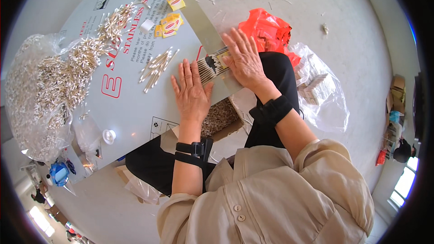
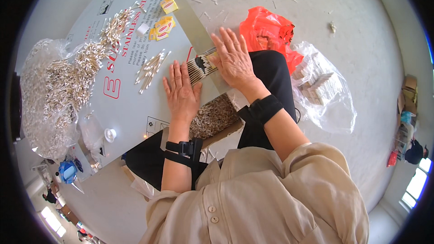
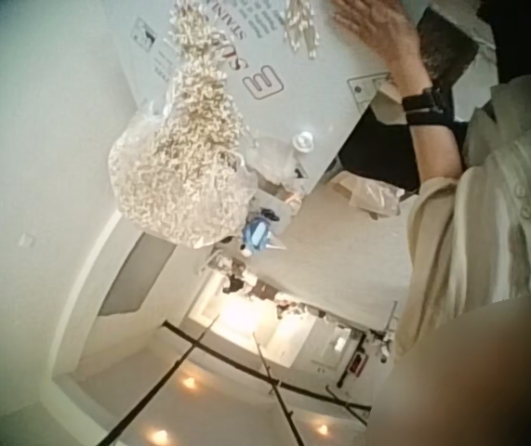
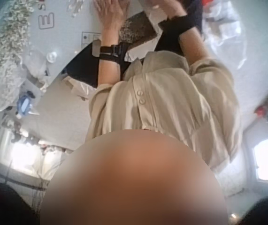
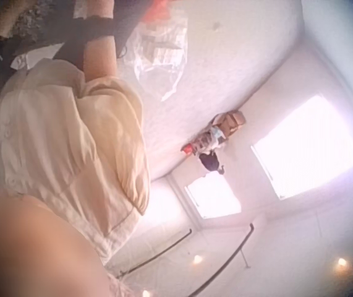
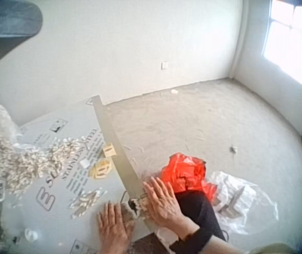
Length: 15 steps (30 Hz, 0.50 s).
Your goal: Packing cotton swabs into small individual plastic containers and organizing them.
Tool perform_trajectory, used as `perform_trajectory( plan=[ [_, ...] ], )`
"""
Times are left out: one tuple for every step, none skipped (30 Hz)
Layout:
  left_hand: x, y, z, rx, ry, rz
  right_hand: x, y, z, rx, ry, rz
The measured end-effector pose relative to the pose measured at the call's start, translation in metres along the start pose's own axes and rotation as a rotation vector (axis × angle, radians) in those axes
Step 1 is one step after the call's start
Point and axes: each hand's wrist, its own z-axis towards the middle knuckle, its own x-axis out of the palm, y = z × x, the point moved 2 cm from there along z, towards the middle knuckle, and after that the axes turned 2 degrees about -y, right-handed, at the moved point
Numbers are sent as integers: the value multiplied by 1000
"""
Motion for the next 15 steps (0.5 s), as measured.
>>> perform_trajectory(
  plan=[
    [1,0,1,-3,10,5,4,-2,-3,1,0,-2],
    [1,0,1,-2,10,4,9,-5,-6,9,65,25],
    [1,0,0,9,20,5,14,-8,-9,18,129,53],
    [1,0,0,20,30,8,15,-9,-10,17,157,67],
    [0,-1,0,23,30,9,16,-11,-10,18,156,67],
    [0,-1,1,28,42,6,17,-12,-9,19,165,130],
    [0,-2,3,32,53,2,17,-13,-9,19,174,193],
    [-1,-3,5,34,52,3,18,-15,-9,20,172,193],
    [-1,-5,6,35,59,-1,19,-16,-9,17,166,215],
    [0,-7,7,36,66,-3,19,-15,-9,14,160,238],
    [1,-9,9,38,67,-2,19,-15,-9,16,159,239],
    [3,-11,11,42,60,-17,20,-15,-9,21,166,229],
    [4,-14,13,48,51,-33,20,-15,-8,26,172,219],
    [5,-16,15,50,51,-32,20,-14,-8,28,170,219],
    [6,-18,16,55,41,-37,20,-14,-8,26,173,212]
  ],
)
